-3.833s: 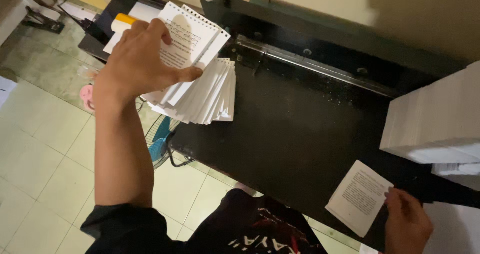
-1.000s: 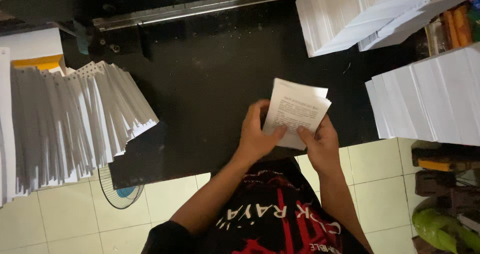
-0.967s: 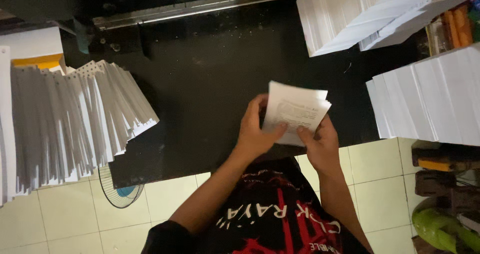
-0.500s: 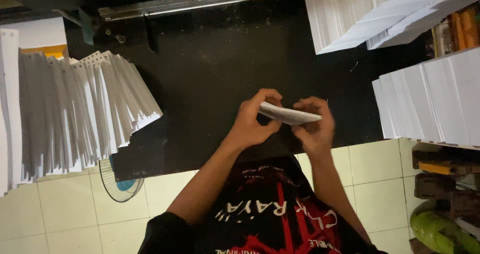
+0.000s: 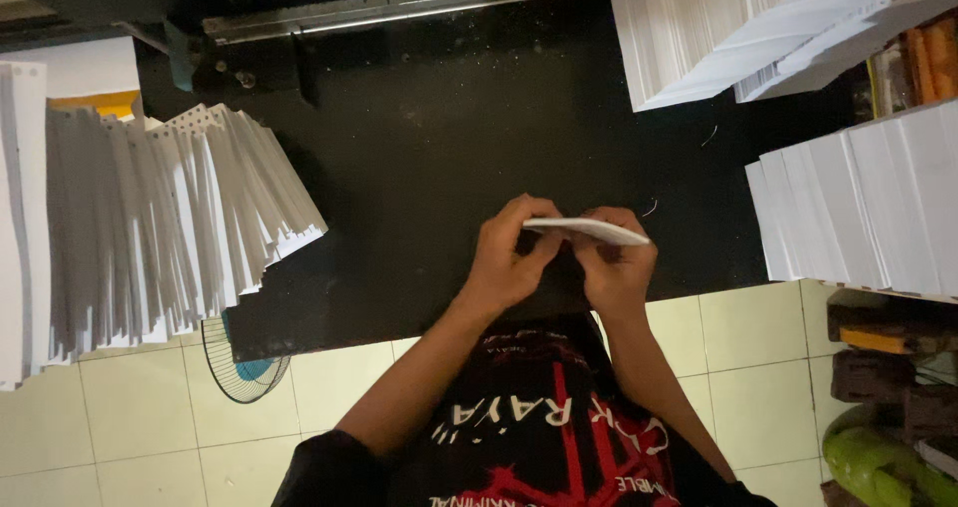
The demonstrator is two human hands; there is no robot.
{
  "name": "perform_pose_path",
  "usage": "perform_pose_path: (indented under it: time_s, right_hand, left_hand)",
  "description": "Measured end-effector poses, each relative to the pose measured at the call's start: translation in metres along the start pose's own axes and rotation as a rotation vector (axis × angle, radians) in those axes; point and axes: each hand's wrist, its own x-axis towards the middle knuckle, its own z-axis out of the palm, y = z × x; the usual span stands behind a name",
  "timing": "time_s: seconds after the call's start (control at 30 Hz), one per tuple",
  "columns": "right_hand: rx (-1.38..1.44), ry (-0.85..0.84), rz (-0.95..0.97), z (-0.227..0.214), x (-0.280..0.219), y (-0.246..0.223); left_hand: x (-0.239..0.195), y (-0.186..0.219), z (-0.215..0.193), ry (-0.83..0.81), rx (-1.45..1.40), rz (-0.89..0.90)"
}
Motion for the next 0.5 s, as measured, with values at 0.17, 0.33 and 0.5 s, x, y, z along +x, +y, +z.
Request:
perform_pose_path:
  time_s: [0.17,0.33,0.5]
  right_hand:
    - [-0.133,0.039,-0.026,0.008,0.009,0.0]
    - [-0.124,0.059,0.069,0.016,-0.003,-0.007]
    - [-0.184,0.065,-0.026,0.022,0.003,-0.011]
  left_hand:
    - [-0.006,-0.011,0.004,0.019,-0.045,0.025]
    - [-0.018,-0.018,0.006,0.013,-0.019,-0.017]
    - [-0.013,-0.021,0.011,0.052,-0.039,0.025]
